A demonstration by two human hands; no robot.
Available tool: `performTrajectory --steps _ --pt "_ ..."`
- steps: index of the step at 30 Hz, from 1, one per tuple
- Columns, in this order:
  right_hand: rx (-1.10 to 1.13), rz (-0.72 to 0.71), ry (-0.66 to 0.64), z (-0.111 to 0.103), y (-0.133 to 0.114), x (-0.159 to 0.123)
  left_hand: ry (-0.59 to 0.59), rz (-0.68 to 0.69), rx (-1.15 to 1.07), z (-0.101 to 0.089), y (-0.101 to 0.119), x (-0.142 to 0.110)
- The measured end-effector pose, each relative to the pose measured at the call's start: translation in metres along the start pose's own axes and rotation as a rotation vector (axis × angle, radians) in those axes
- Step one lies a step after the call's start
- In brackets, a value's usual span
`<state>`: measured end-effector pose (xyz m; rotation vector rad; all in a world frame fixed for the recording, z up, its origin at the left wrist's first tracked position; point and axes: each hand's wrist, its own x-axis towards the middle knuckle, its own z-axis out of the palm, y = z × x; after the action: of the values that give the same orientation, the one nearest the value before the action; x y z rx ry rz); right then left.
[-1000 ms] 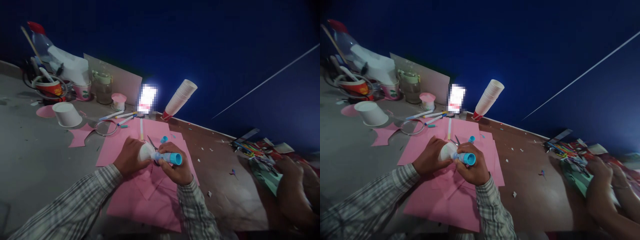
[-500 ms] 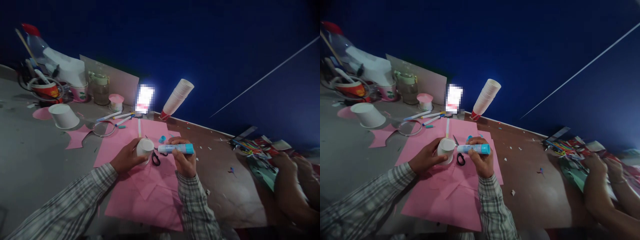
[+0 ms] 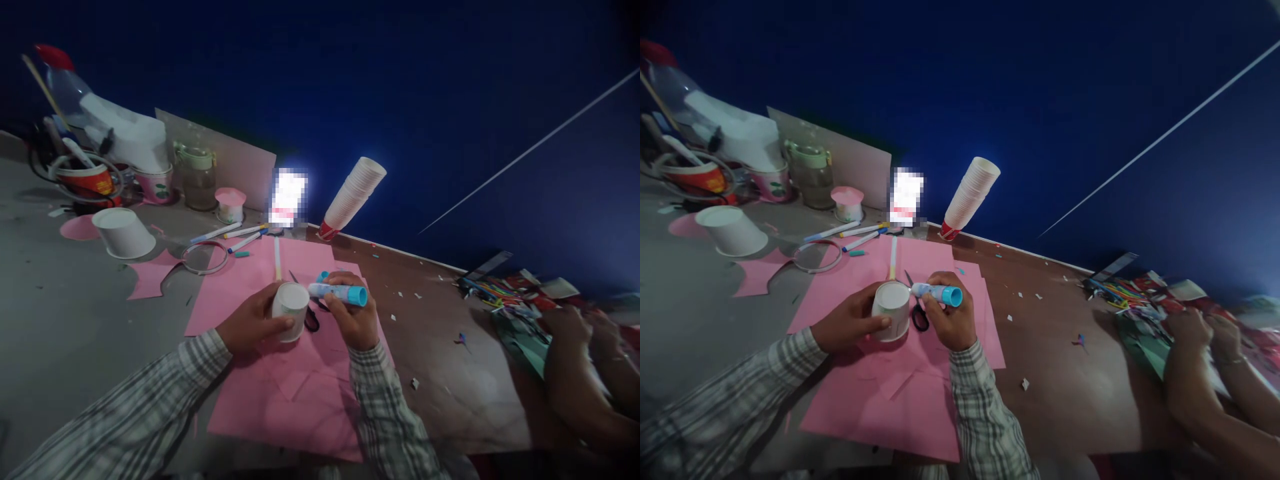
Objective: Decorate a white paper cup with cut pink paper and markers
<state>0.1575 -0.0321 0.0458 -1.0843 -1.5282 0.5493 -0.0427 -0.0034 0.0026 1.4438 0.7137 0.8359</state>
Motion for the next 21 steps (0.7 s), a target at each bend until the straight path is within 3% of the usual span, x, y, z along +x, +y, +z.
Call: performTrajectory --steps 5,10,21 --pt "0.379 0.178 0.180 -0.002 0.005 0.002 -0.059 -0.048 -0.175 -0.002 0.001 0.002" --pt "0.658 0.369 0.152 -0.001 0.007 0.005 -0.038 -0.085 -0.256 -0.004 -0.002 0.003" --pt "0.812 0.627 0.155 0.006 0.018 0.006 0.043 0.035 0.090 0.005 0.003 0.002"
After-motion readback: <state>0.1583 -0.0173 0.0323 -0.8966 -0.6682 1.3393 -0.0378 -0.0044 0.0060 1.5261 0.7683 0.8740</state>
